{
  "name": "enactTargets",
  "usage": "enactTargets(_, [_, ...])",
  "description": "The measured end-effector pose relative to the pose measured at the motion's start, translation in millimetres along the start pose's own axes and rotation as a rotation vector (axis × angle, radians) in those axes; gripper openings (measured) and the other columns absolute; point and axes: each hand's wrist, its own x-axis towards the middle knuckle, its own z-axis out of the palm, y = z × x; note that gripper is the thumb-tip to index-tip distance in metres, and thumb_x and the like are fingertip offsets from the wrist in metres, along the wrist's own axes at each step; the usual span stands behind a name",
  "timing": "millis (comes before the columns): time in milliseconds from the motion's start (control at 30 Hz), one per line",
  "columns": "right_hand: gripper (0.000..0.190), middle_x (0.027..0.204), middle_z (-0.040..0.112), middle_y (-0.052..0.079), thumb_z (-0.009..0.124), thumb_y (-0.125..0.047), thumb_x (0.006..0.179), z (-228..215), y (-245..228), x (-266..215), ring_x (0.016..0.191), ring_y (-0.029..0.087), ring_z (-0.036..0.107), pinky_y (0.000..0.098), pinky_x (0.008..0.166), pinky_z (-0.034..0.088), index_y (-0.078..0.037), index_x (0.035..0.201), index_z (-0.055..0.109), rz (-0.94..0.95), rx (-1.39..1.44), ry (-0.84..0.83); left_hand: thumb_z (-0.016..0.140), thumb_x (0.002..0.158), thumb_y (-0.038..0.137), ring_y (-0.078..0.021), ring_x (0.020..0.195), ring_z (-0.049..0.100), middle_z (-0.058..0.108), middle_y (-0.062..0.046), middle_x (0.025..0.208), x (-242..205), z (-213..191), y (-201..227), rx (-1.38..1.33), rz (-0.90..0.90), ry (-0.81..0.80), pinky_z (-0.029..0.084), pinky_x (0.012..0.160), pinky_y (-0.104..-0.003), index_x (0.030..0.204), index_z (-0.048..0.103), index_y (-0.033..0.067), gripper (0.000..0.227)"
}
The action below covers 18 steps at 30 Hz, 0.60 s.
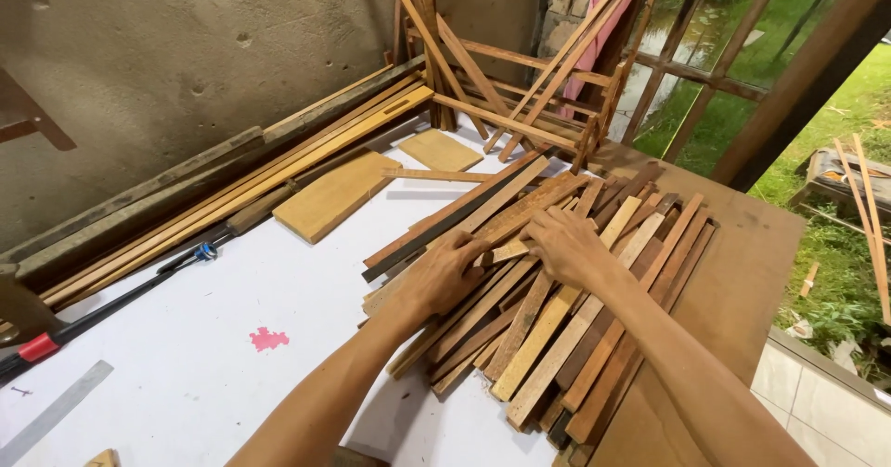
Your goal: The person measures a small wooden frame with a tape measure, marks it with a pencil, positions thin wooden slats across the frame, and hammers nails to fasten the slats in place, working at a cluttered workbench.
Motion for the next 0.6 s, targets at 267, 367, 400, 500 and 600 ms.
enactTargets(267, [0.02, 0.109, 0.064, 0.005, 0.066, -0.02, 0.093, -20.4, -4.5, -34.2, 0.105, 0.02, 0.058, 0.0372, 0.097, 0.049, -0.009, 0.108, 0.069, -0.159, -0.032, 0.302, 0.067, 0.09, 0.021, -0.0304, 0.105, 0.062, 0.062, -0.015, 0.122, -28.4, -31.2, 35.2, 0.033, -0.032, 0.02, 0.055, 0.091, -0.043, 0.145, 0.05, 0.0113, 0.058])
enactTargets(367, [0.019, 0.109, 0.066, 0.004, 0.067, -0.019, 0.092, -51.6, -32.0, -53.3, 0.108, 0.021, 0.059, 0.0381, 0.098, 0.048, -0.011, 0.108, 0.069, -0.227, 0.003, 0.356, 0.065, 0.095, 0.027, -0.029, 0.093, 0.064, 0.067, -0.016, 0.109, -48.3, -51.2, 59.1, -0.022, -0.071, -0.045, 0.056, 0.082, -0.042, 0.143, 0.051, 0.0101, 0.053])
enactTargets(400, [0.018, 0.108, 0.066, 0.003, 0.067, -0.019, 0.092, -63.3, -44.8, -62.5, 0.108, 0.021, 0.059, 0.0386, 0.098, 0.048, -0.012, 0.108, 0.07, -0.245, 0.024, 0.353, 0.065, 0.095, 0.03, -0.0288, 0.086, 0.065, 0.07, -0.017, 0.104, -58.3, -55.1, 66.9, -0.069, -0.039, -0.022, 0.056, 0.076, -0.042, 0.138, 0.053, 0.0078, 0.05])
enactTargets(500, [0.043, 0.112, 0.067, 0.004, 0.073, -0.026, 0.067, -72.2, -73.8, -78.0, 0.107, 0.023, 0.06, 0.0405, 0.095, 0.047, -0.013, 0.108, 0.071, -0.361, -0.007, 0.473, 0.053, 0.104, 0.03, -0.0234, 0.078, 0.069, 0.074, -0.012, 0.091, -89.2, -75.8, 93.4, -0.285, -0.182, -0.048, 0.057, 0.074, -0.04, 0.124, 0.064, 0.007, 0.032])
enactTargets(600, [0.018, 0.114, 0.066, 0.001, 0.068, -0.012, 0.094, -47.9, -87.5, -84.0, 0.111, 0.02, 0.06, 0.0366, 0.099, 0.048, -0.012, 0.112, 0.069, -0.407, 0.064, 0.53, 0.045, 0.106, 0.025, -0.0249, 0.074, 0.068, 0.074, -0.013, 0.091, -118.9, -88.1, 107.7, -0.344, -0.281, 0.072, 0.056, 0.072, -0.04, 0.115, 0.061, 0.0027, 0.029])
